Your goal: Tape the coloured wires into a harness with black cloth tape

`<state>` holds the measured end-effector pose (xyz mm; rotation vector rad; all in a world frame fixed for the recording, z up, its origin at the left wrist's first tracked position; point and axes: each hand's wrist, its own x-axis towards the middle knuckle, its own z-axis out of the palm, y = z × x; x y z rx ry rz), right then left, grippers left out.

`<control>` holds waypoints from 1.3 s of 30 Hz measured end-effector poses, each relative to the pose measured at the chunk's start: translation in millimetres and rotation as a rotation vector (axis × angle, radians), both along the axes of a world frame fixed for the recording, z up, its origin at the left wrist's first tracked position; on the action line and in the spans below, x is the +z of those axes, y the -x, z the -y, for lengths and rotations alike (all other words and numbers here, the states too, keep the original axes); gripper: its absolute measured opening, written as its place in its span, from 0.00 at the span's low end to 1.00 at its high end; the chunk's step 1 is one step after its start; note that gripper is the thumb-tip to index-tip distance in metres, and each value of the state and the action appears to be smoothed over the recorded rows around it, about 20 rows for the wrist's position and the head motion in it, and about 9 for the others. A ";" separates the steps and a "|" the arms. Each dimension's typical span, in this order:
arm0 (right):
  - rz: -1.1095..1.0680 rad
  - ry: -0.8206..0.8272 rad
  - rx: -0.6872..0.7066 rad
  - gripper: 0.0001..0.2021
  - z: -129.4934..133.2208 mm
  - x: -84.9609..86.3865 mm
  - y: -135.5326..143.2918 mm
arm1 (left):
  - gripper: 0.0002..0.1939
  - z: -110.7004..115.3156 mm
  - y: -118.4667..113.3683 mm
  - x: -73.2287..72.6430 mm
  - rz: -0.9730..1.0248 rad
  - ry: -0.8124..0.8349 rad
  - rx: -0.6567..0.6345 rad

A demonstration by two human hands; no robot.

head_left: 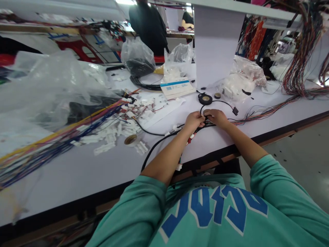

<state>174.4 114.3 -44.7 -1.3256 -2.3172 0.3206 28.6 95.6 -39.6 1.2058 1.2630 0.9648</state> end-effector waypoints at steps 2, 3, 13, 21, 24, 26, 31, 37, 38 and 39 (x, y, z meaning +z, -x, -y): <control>-0.029 -0.005 -0.001 0.15 -1.7 -1.6 -0.5 | 0.06 -0.6 0.6 -0.4 -0.016 -0.014 -0.024; -0.023 -0.025 -0.007 0.15 -1.6 -1.2 -0.5 | 0.06 -0.9 0.5 -0.6 -0.025 -0.019 -0.026; 0.384 -0.299 0.125 0.16 23.4 19.6 14.2 | 0.06 -7.0 -3.1 -4.5 -0.071 0.024 0.058; 0.196 -0.076 -0.021 0.16 -5.2 5.9 5.6 | 0.07 -2.7 0.1 -5.9 -0.274 -0.175 -0.028; 0.125 -0.074 0.044 0.15 -8.3 0.8 7.1 | 0.08 -0.7 1.0 -1.6 -0.635 -0.394 -0.153; 0.063 -0.130 0.022 0.13 -8.1 -2.8 8.8 | 0.11 1.6 -0.2 4.4 -0.925 -0.503 -0.281; -0.164 -0.094 -0.002 0.14 -11.0 -13.1 8.5 | 0.17 6.8 -8.0 28.2 -1.406 -0.722 -0.567; -0.578 0.203 0.036 0.05 -19.1 -16.2 -0.6 | 0.15 1.3 -21.1 55.7 -1.447 -0.865 -0.637; -0.640 0.254 0.055 0.04 -18.8 -15.3 -1.8 | 0.15 -0.5 -22.9 58.0 -1.456 -0.874 -0.648; -0.691 0.293 0.073 0.04 -18.2 -14.4 -2.6 | 0.15 -2.2 -24.3 59.4 -1.461 -0.872 -0.656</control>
